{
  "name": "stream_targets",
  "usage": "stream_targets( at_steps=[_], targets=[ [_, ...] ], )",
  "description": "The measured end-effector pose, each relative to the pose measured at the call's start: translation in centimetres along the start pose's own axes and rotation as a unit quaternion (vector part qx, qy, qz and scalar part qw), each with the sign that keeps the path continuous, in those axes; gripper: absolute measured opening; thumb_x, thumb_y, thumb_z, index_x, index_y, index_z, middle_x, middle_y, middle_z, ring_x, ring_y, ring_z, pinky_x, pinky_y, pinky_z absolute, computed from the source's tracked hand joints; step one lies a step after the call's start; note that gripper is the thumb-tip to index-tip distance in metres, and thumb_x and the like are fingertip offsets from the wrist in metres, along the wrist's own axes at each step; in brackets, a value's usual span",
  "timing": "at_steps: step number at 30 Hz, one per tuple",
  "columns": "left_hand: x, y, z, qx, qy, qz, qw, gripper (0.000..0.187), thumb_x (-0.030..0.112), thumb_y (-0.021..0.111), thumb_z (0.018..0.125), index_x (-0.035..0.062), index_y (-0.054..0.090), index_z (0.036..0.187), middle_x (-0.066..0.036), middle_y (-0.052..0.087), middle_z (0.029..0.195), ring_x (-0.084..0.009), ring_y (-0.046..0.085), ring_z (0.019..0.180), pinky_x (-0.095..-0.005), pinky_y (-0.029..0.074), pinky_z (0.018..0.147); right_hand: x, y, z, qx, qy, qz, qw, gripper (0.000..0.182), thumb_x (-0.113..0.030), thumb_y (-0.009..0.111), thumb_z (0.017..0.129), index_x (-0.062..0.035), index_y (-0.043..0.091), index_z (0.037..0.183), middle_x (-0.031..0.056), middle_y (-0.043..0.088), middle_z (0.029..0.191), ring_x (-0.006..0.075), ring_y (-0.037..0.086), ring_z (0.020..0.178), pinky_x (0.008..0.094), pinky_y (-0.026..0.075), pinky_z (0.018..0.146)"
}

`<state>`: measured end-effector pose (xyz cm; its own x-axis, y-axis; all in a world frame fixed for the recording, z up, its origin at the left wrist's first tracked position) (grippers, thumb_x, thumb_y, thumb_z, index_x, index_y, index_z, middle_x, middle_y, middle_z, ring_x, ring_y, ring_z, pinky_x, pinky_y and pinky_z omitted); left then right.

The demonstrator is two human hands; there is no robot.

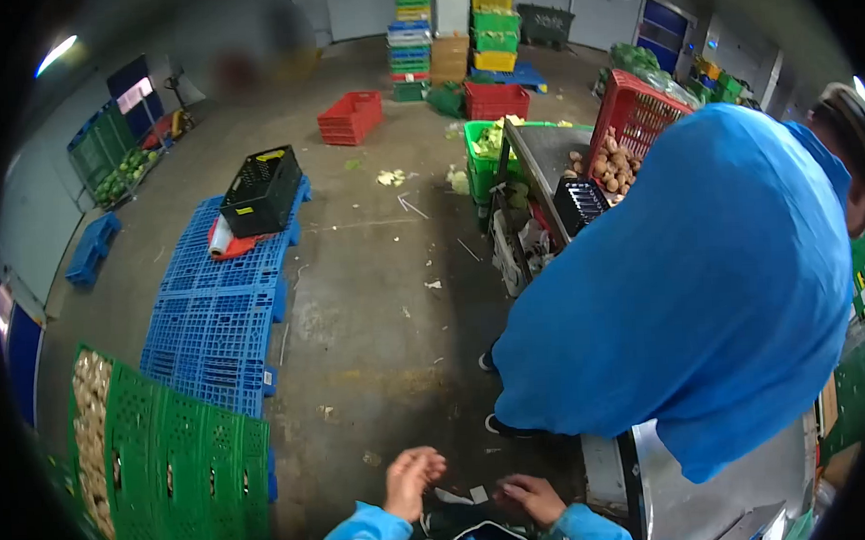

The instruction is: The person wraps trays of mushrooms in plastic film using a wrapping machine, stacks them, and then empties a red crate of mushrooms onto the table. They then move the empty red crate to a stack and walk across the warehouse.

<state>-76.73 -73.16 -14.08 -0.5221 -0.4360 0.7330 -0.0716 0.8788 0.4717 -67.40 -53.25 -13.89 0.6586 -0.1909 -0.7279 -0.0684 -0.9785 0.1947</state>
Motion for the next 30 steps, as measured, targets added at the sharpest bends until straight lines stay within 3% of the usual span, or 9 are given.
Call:
stream_targets(
  at_steps=[4,10,14,17,19,21,22,26,30],
  targets=[
    [11.9,-2.9,7.4,0.036,0.045,-0.002,0.998,0.016,0.015,0.051,0.09,0.0033,0.057,0.098,-0.01,0.063,0.084,-0.0175,0.061,0.074,-0.0288,0.05,0.068,-8.6,7.4,7.4,-0.133,-0.057,-0.026,0.989,0.03,-0.017,0.051,0.091,0.0039,0.053,0.112,0.0085,0.062,0.095,0.0144,0.058,0.087,0.0282,0.047,0.081],
    [18.7,2.1,23.5,-0.04,0.002,-0.012,0.999,0.016,0.014,0.052,0.089,0.0027,0.055,0.1,-0.011,0.063,0.085,-0.0189,0.061,0.076,-0.0298,0.05,0.07,-16.4,7.6,22.9,-0.065,-0.089,-0.072,0.991,0.029,-0.02,0.052,0.09,0.0016,0.057,0.108,0.0087,0.063,0.092,0.0147,0.059,0.085,0.0296,0.047,0.079],
    [23.4,6.7,37.2,-0.125,-0.009,0.092,0.988,0.019,0.015,0.051,0.089,0.0012,0.055,0.103,-0.013,0.063,0.087,-0.0204,0.062,0.078,-0.0305,0.051,0.072,-27.1,5.2,35.4,0.01,-0.153,-0.23,0.961,0.031,-0.027,0.052,0.087,-0.002,0.059,0.104,0.0175,0.062,0.1,0.0315,0.059,0.094,0.0352,0.045,0.083],
    [28.7,5.7,48.0,-0.085,-0.004,0.125,0.989,0.019,0.015,0.052,0.09,0.0023,0.055,0.103,-0.011,0.063,0.088,-0.0181,0.062,0.076,-0.0292,0.051,0.07,-37.7,-2.2,44.8,0.142,-0.392,-0.313,0.853,0.033,-0.012,0.063,0.071,-0.0013,0.057,0.102,0.0194,0.057,0.099,0.0357,0.056,0.092,0.0406,0.047,0.08],
    [33.5,4.4,53.2,-0.035,0.011,0.137,0.99,0.019,0.017,0.053,0.089,0.0035,0.055,0.103,-0.009,0.063,0.086,-0.0158,0.061,0.075,-0.0274,0.05,0.068,-48.1,-10.3,47.3,0.33,-0.43,-0.37,0.754,0.026,-0.006,0.056,0.07,-0.005,0.057,0.095,0.0181,0.054,0.1,0.036,0.052,0.094,0.044,0.044,0.081],
    [38.0,2.5,57.6,0.016,0.026,0.158,0.987,0.02,0.019,0.053,0.089,0.0046,0.055,0.103,-0.008,0.063,0.086,-0.0138,0.061,0.073,-0.0252,0.05,0.065,-54.9,-19.6,50.0,0.508,-0.306,-0.398,0.7,0.033,-0.006,0.056,0.073,-0.0092,0.054,0.106,0.0155,0.05,0.111,0.0372,0.05,0.101,0.047,0.042,0.085],
    [40.1,1.5,59.5,0.045,0.029,0.169,0.984,0.02,0.019,0.053,0.089,0.0051,0.056,0.103,-0.007,0.064,0.086,-0.013,0.061,0.072,-0.0241,0.049,0.064,-57.1,-24.5,52.2,0.522,-0.235,-0.369,0.732,0.038,-0.006,0.057,0.073,-0.0116,0.053,0.111,0.0123,0.048,0.118,0.0367,0.05,0.104,0.0456,0.042,0.087],
    [44.4,-2.7,69.9,0.086,-0.02,0.167,0.982,0.018,0.019,0.054,0.089,0.0062,0.055,0.102,-0.006,0.063,0.082,-0.0129,0.06,0.068,-0.0229,0.047,0.059,-63.0,-37.7,56.7,0.642,0.01,-0.412,0.647,0.045,-0.012,0.055,0.075,-0.0205,0.049,0.119,0.0074,0.041,0.129,0.0341,0.042,0.115,0.0509,0.038,0.092],
    [49.8,-0.9,81.5,0.061,-0.04,0.212,0.974,0.015,0.017,0.052,0.089,0.0066,0.056,0.099,-0.006,0.063,0.081,-0.0127,0.06,0.066,-0.0228,0.047,0.058,-62.4,-48.3,61.8,0.706,-0.005,-0.386,0.593,0.045,-0.018,0.058,0.071,-0.0233,0.052,0.116,0.0059,0.047,0.122,0.0296,0.044,0.111,0.047,0.038,0.09]
  ],
)
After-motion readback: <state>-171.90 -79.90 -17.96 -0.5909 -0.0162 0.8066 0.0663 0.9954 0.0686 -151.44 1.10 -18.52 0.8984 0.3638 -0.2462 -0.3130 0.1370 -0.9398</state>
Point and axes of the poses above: each hand's wrist, its own z-axis towards the middle knuckle, its own y-axis out of the palm, x = y × z, the point moved 8 cm from there along z, towards the middle knuckle
